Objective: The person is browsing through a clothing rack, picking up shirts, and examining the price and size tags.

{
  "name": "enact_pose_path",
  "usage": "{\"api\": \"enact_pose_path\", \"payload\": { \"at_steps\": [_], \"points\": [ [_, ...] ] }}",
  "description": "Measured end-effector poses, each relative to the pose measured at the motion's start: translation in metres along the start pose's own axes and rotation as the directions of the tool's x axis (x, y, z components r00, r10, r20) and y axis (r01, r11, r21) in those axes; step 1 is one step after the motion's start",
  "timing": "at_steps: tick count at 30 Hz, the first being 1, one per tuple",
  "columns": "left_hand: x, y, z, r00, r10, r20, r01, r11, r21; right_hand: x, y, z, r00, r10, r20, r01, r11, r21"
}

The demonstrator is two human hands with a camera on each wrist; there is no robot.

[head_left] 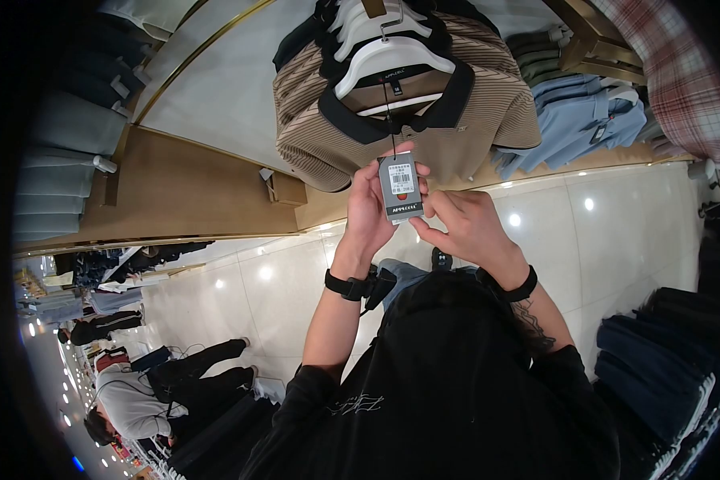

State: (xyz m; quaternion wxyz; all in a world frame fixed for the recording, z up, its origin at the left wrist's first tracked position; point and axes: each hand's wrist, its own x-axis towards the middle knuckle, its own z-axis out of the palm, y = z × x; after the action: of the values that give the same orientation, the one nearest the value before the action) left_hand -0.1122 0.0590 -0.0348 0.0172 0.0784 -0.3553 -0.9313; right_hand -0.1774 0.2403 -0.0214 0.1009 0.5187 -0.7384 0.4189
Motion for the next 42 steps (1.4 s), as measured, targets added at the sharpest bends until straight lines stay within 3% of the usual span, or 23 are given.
{"api": "enact_pose_path", "payload": {
  "at_steps": [10,13,16,19,28,33,34,37,39,40,42],
  "points": [
    [-0.002,0.002,0.004,1.000,-0.014,-0.027,0.014,1.000,0.006,0.005,-0.002,-0.006,1.000,0.020,-0.005,-0.019,0.999,0.033],
    [-0.001,0.002,0.012,0.986,-0.034,-0.163,0.037,0.999,0.017,0.018,0.005,-0.006,0.994,-0.019,-0.109,0.028,0.997,0.078],
    [-0.001,0.003,0.019,0.970,-0.072,-0.231,0.063,0.997,-0.047,0.035,0.013,-0.008,0.976,0.052,-0.211,-0.026,0.992,0.124],
    [-0.001,-0.002,0.002,0.993,-0.087,-0.075,0.089,0.996,0.025,0.053,0.023,-0.018,0.981,0.113,-0.159,-0.091,0.986,0.143],
    [-0.001,-0.001,-0.008,0.994,-0.101,-0.050,0.104,0.993,0.061,0.069,0.029,-0.023,0.985,0.148,-0.091,-0.130,0.975,0.180],
    [0.002,0.000,0.004,0.971,-0.049,-0.233,0.033,0.997,-0.075,0.053,0.025,-0.014,0.998,0.017,-0.055,-0.011,0.994,0.106],
    [0.004,0.000,0.001,0.961,-0.043,-0.273,0.019,0.996,-0.091,0.046,0.022,-0.013,0.999,0.029,0.018,-0.031,0.989,0.148],
    [0.005,0.000,-0.018,0.984,-0.025,-0.174,0.042,0.995,0.093,0.023,0.025,-0.011,0.957,0.077,0.280,-0.136,0.971,0.196],
    [0.001,0.003,-0.025,0.981,-0.020,-0.190,0.059,0.978,0.200,0.011,0.035,-0.011,0.958,0.196,0.208,-0.227,0.964,0.135],
    [-0.002,0.002,-0.032,0.962,0.073,-0.264,0.039,0.917,0.397,0.004,0.043,-0.011,0.952,0.258,0.166,-0.277,0.955,0.104],
    [-0.009,-0.006,-0.063,0.894,0.290,-0.342,0.056,0.684,0.727,-0.012,0.079,-0.012,0.935,0.353,-0.033,-0.352,0.936,0.025]
  ]
}}
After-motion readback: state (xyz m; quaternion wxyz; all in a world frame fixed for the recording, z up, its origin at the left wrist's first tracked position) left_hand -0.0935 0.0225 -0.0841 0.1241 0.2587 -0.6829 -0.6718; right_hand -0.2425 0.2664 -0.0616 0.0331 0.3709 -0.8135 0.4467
